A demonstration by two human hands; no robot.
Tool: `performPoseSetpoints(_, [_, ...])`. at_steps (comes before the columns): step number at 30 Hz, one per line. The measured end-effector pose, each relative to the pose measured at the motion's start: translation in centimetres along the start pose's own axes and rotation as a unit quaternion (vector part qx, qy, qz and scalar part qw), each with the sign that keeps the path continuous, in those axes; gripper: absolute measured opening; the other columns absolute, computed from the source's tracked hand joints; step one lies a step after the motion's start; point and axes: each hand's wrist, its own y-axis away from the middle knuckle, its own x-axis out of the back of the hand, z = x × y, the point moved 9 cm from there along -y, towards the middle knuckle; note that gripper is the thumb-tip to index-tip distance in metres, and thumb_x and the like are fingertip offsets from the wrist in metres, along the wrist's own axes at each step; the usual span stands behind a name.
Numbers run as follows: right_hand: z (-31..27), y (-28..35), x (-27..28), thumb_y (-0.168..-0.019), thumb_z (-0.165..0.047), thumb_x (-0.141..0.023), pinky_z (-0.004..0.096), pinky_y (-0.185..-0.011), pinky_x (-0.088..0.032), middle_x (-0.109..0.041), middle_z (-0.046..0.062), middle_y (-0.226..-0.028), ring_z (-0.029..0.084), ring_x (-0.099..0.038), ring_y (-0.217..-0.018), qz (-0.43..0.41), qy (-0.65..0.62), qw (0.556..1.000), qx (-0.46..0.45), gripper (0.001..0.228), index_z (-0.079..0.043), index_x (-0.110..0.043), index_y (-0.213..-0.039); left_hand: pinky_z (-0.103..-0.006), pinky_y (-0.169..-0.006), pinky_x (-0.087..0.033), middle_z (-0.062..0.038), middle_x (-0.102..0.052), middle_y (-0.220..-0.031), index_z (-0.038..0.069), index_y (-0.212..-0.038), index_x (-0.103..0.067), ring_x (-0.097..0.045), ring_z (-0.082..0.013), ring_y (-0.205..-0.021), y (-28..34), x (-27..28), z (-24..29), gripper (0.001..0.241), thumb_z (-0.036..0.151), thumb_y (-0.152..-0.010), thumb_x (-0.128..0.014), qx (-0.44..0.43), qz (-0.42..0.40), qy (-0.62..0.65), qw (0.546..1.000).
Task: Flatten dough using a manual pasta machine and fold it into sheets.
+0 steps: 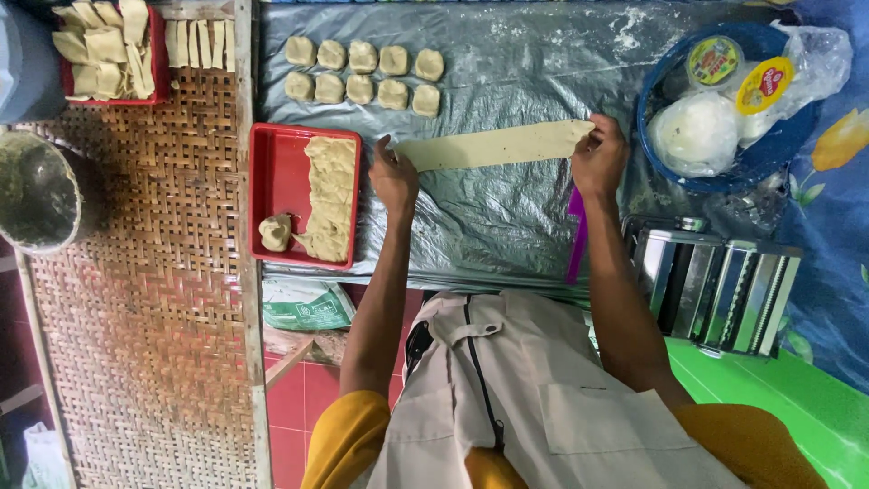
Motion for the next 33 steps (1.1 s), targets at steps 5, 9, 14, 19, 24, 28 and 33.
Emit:
performPoseSetpoints(5, [-1.3,0.1,1.1,-0.081,0.013,-0.069,0.041,-0.064,-0.063,-0.069,0.019,-0.090,0.042,-0.071,-0.084,0.031,0.011,0.998,0.051,0.033,-0.003,-0.070,-0.110,-0.0530,-0.076,-0.058,-0.013,-0.075,-0.091,0.017,-0.120,-0.064,-0.074,-0.0374,-0.084,-0.1,-0.4,-1.0,0.040,0.006,-0.081,-0.060,-0.035,0.052,-0.003,0.998])
performPoseSetpoints(9, [-3.6,0.2,2.4,-0.081,0.009,-0.068,0.047,-0.071,-0.059,-0.069,0.015,-0.092,0.039,-0.070,-0.085,0.081,0.045,0.989,0.119,0.025,-0.005,-0.071,-0.101,-0.0496,-0.087,-0.055,-0.016,-0.069,-0.105,0.011,-0.116,-0.066,-0.069,-0.0402,-0.098,1.8,0.5,1.0,0.033,0.001,-0.087,-0.055,-0.109,0.063,0.003,0.992])
performPoseSetpoints(14, [-5.8,1.9,1.1,-0.088,0.004,-0.065,0.051,-0.085,-0.054,-0.071,0.019,-0.105,0.040,-0.069,-0.097,0.054,0.082,0.989,0.111,0.028,-0.005,-0.069,-0.114,-0.0564,-0.112,-0.038,-0.026,-0.052,-0.142,0.002,-0.136,-0.055,-0.047,-0.0466,-0.133,5.4,-2.6,3.2,0.043,0.012,-0.094,-0.059,-0.185,-0.058,-0.024,0.981])
performPoseSetpoints(19, [-4.1,3.8,-2.9,-0.108,-0.021,-0.057,0.071,-0.117,-0.022,-0.034,0.031,-0.161,0.047,-0.029,-0.150,-0.157,0.189,0.969,-0.028,0.058,0.004,-0.037,-0.157,-0.0581,-0.126,-0.016,-0.030,-0.026,-0.164,-0.002,-0.159,-0.026,-0.022,-0.0454,-0.154,6.5,-4.3,2.6,0.075,0.043,-0.105,-0.050,-0.163,-0.094,-0.119,0.975])
performPoseSetpoints(24, [-4.7,4.7,-3.8,-0.114,-0.030,-0.040,0.076,-0.119,-0.002,-0.008,0.026,-0.172,0.039,-0.005,-0.160,-0.263,0.268,0.923,-0.086,0.064,0.003,-0.018,-0.165,-0.0603,-0.127,-0.009,-0.032,-0.016,-0.166,-0.006,-0.160,-0.016,-0.013,-0.0440,-0.156,6.5,-4.2,1.7,0.093,0.060,-0.102,-0.049,-0.145,-0.100,-0.202,0.963])
performPoseSetpoints(28, [-3.4,5.1,-4.8,-0.113,-0.047,-0.037,0.076,-0.119,0.003,0.000,0.028,-0.171,0.041,0.003,-0.160,-0.258,0.273,0.925,-0.059,0.078,0.003,-0.010,-0.166,-0.0597,-0.127,-0.008,-0.031,-0.015,-0.166,-0.006,-0.160,-0.015,-0.013,-0.0426,-0.157,6.7,-4.5,1.5,0.101,0.069,-0.098,-0.044,-0.137,-0.094,-0.234,0.958])
performPoseSetpoints(33, [-3.4,5.0,-4.3,-0.114,-0.045,-0.037,0.075,-0.119,0.002,-0.007,0.028,-0.171,0.043,-0.004,-0.159,-0.221,0.245,0.942,-0.055,0.073,0.003,-0.018,-0.165,-0.0629,-0.125,-0.004,-0.027,-0.019,-0.167,-0.002,-0.160,-0.023,-0.015,-0.0388,-0.157,6.4,-4.5,0.7,0.092,0.067,-0.101,-0.041,-0.113,-0.089,-0.187,0.972])
